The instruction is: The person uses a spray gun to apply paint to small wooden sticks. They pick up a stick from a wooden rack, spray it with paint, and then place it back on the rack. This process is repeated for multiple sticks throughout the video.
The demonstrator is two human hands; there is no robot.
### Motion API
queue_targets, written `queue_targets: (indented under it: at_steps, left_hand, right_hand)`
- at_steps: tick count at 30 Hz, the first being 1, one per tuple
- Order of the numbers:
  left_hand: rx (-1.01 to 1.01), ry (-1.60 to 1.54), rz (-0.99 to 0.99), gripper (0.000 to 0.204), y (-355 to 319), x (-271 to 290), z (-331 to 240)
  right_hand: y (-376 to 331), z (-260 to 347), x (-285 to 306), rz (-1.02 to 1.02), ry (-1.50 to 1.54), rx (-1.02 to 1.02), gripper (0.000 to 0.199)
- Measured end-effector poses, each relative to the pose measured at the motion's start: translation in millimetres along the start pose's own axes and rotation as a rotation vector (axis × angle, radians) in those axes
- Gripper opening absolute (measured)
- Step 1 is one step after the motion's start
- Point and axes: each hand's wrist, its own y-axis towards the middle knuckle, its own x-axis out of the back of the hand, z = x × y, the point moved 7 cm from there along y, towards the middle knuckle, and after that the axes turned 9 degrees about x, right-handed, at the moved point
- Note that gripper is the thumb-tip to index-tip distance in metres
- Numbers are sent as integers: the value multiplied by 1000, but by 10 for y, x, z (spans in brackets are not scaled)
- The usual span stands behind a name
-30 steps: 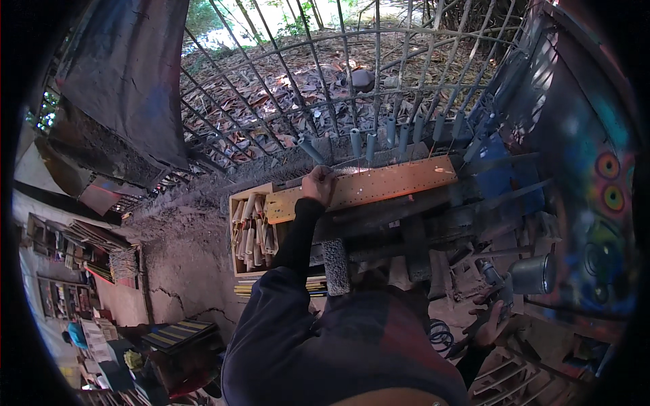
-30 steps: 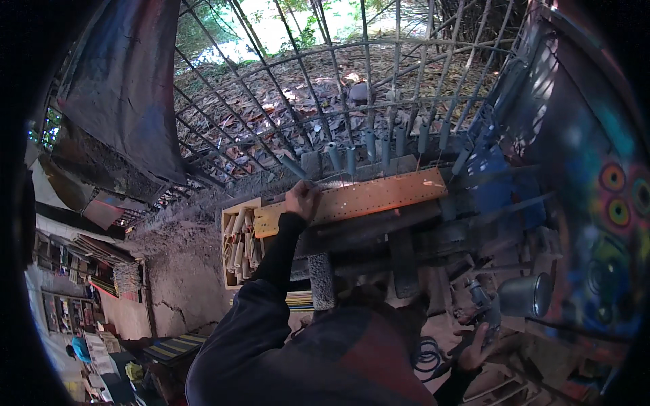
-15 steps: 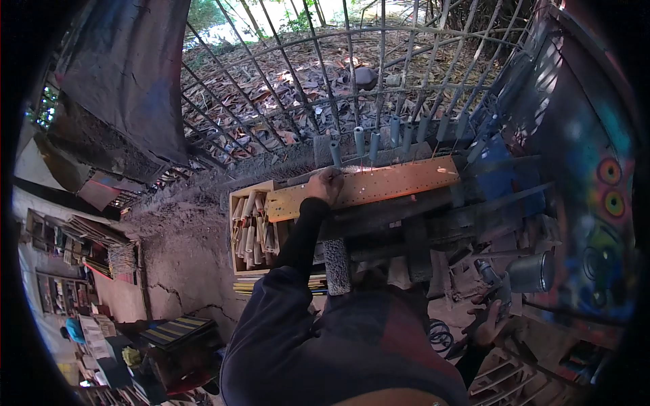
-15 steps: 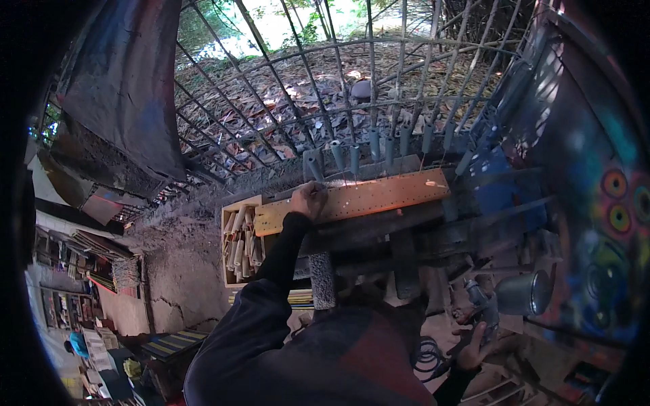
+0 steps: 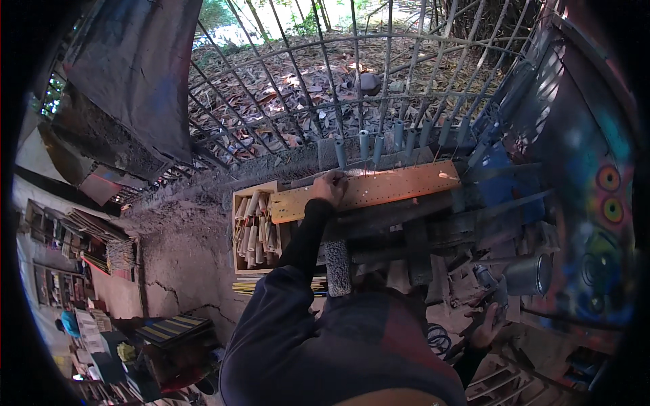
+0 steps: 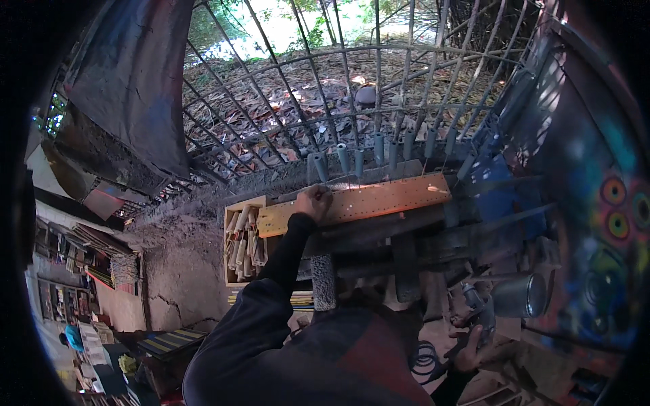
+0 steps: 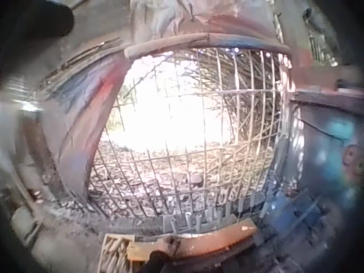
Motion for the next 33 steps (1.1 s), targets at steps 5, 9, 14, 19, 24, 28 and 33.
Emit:
queue_targets:
  at_steps: [5, 9, 14, 19, 24, 28, 33]
  left_hand:
    - [-32, 31, 14, 21, 13, -40, 10]
    - [-107, -75, -43, 22, -100, 244, -92]
    - [152, 138, -254, 23, -223, 1147, 232]
    - [536, 466, -33, 33, -485, 1996, 883]
    - [322, 724, 4, 58, -492, 1788, 1250]
    - [473, 714, 50, 69, -497, 1622, 1221]
    - [530, 577, 25, 69, -488, 1651, 1378]
  right_hand:
    - [-181, -417, 159, -92, -56, -82, 37]
    - [-101, 331, -9, 39, -725, 710, 38]
    - [42, -3, 23, 170, -317, 95, 34]
    - [42, 301, -94, 87, -771, 736, 33]
    - [155, 5, -270, 46, 239, -64, 33]
    - [280, 563, -527, 275, 454, -193, 32]
    - [251, 427, -450, 273, 437, -136, 31]
